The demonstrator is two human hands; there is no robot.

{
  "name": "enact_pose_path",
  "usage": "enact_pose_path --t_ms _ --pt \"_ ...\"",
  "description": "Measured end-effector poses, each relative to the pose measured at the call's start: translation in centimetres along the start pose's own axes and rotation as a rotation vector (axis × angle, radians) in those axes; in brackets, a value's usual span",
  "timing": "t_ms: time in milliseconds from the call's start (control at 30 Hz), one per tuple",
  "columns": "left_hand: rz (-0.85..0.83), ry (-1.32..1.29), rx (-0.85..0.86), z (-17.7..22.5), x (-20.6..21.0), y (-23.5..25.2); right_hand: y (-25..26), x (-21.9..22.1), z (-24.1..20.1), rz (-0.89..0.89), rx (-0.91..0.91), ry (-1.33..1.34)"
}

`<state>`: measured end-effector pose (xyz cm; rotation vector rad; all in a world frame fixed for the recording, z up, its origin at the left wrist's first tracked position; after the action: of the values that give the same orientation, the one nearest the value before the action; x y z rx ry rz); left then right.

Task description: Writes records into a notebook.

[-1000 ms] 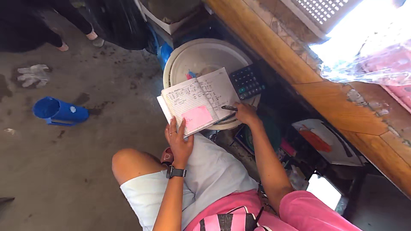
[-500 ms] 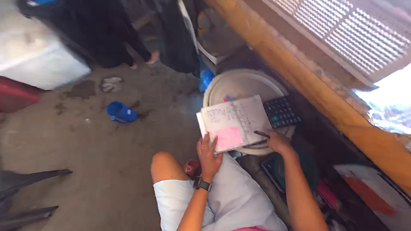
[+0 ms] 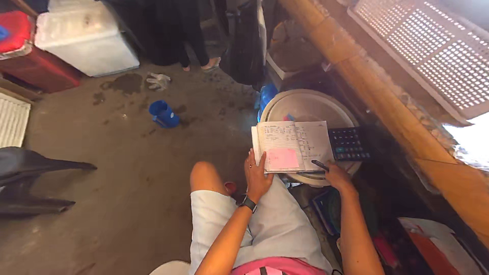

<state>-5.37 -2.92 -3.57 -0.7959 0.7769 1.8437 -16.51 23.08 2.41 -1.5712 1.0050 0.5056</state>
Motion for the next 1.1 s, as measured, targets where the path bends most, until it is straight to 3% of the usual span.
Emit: enact_pose_path --t_ms 133,200,300,433,500,600,733,900,1000,1100 --pt "-0.115 0.003 -0.038 -0.2 -0.6 0.2 -1.8 0.8 -0.9 0.054 -0.014 0.041" --pt "-0.284 -0.149 -0.036 -0.4 -2.1 0.8 -3.4 0.8 -1.5 0.115 -0.070 0.150" --pt "-0.372 -0.370 -0.074 -0.8 -4.2 1.1 -4.3 1.6 -0.7 0.132 -0.102 0.246" --pt "-0.301 -0.544 -0.273 0.5 -6.2 1.9 -3.5 3.4 0.4 0.088 -0.126 0.238" --pt "-0.287 -0.578 -0.366 0.9 -4.8 2.1 -3.5 3.9 1.2 0.075 -0.136 0.235" --pt "-0.278 -0.419 -0.406 -0.3 -1.0 3.5 -3.5 3.9 1.3 0.097 -0.185 0.181" --pt "-0.329 -0.612 -0.291 0.8 -1.8 7.0 -4.5 2.2 0.3 0.176 -0.272 0.183" --pt "-0.384 -0.596 -0.093 -1.2 -2.3 11.1 -7.7 0.0 -5.0 0.290 -0.658 0.452" --pt "-0.524 -0.443 -0.011 -2.3 -2.9 12.3 -9.1 1.8 -10.2 0.114 -0.696 0.660" --pt "-0.671 -0.377 0.092 -3.8 -3.5 13.8 -10.1 5.4 -14.5 -0.081 -0.711 0.638"
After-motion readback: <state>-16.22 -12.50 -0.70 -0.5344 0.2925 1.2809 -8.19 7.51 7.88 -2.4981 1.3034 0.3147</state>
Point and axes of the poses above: each hand's wrist, its own y-axis towards the middle knuckle, its own x-axis out of the palm, z = x × y, the point moved 6 cm from there along y, towards the middle knuckle, and after that the axes turned 14 degrees about y, right-handed, at the moved point
